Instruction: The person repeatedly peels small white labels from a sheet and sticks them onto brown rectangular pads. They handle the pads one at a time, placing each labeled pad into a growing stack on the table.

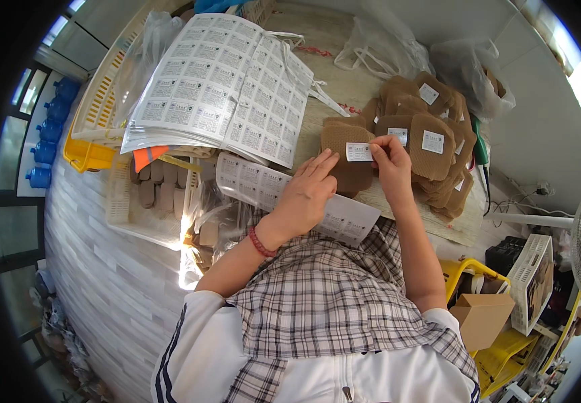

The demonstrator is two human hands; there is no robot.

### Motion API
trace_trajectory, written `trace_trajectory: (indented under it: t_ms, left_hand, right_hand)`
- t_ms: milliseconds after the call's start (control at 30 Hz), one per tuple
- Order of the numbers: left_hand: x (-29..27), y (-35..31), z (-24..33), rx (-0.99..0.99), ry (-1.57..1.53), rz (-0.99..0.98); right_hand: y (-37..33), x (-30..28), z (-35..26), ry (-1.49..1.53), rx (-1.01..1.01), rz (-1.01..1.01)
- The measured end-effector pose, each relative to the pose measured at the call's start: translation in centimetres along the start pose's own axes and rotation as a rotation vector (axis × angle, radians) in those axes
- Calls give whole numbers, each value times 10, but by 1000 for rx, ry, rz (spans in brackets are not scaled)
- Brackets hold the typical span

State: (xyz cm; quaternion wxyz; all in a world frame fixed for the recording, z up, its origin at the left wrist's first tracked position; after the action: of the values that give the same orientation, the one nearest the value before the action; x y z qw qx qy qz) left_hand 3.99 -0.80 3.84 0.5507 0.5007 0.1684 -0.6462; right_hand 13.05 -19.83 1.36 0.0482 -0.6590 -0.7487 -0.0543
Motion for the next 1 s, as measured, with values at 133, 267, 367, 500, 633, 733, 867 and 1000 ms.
trace_trajectory:
  t_ms: [133, 267, 367, 500, 633, 733, 867, 1000]
  left_hand:
    - [17, 2, -10, 24, 36, -3]
    - [14, 3, -8, 7, 13, -6]
    - [14, 3, -8, 13, 10, 8]
    - [14, 4, -9, 8, -5, -10]
    - [15, 2, -10, -32, -15, -3]
    - [14, 3, -9, -74, -43, -11]
    - [11, 6, -8, -23, -22, 30]
    - [15, 6, -8, 17, 69, -37]
  right_hand:
    - [21, 4, 26, -240, -17, 11]
    - [17, 7, 29, -262, -35, 37]
    - [15, 8, 31, -265, -35, 55]
    - [16, 7, 34, -313, -69, 73]
    - [13, 12, 31, -311, -112, 78]
    - [12, 14, 27, -343, -120, 87]
    - [10, 17, 24, -323, -135, 87]
    - [11, 17, 26, -365, -147, 97]
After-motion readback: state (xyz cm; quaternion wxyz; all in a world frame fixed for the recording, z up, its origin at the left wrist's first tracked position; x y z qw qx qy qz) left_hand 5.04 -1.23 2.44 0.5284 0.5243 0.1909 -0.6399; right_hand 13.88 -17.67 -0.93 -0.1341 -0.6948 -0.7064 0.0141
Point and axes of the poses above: each hand's wrist, its own y-axis towards the middle knuckle, its own x-axis out of the palm, z = x × y, the point moved 2 cm from there along y, towards the middle knuckle, and after that the axes turned 12 degrees about y, right-handed, at the moved point
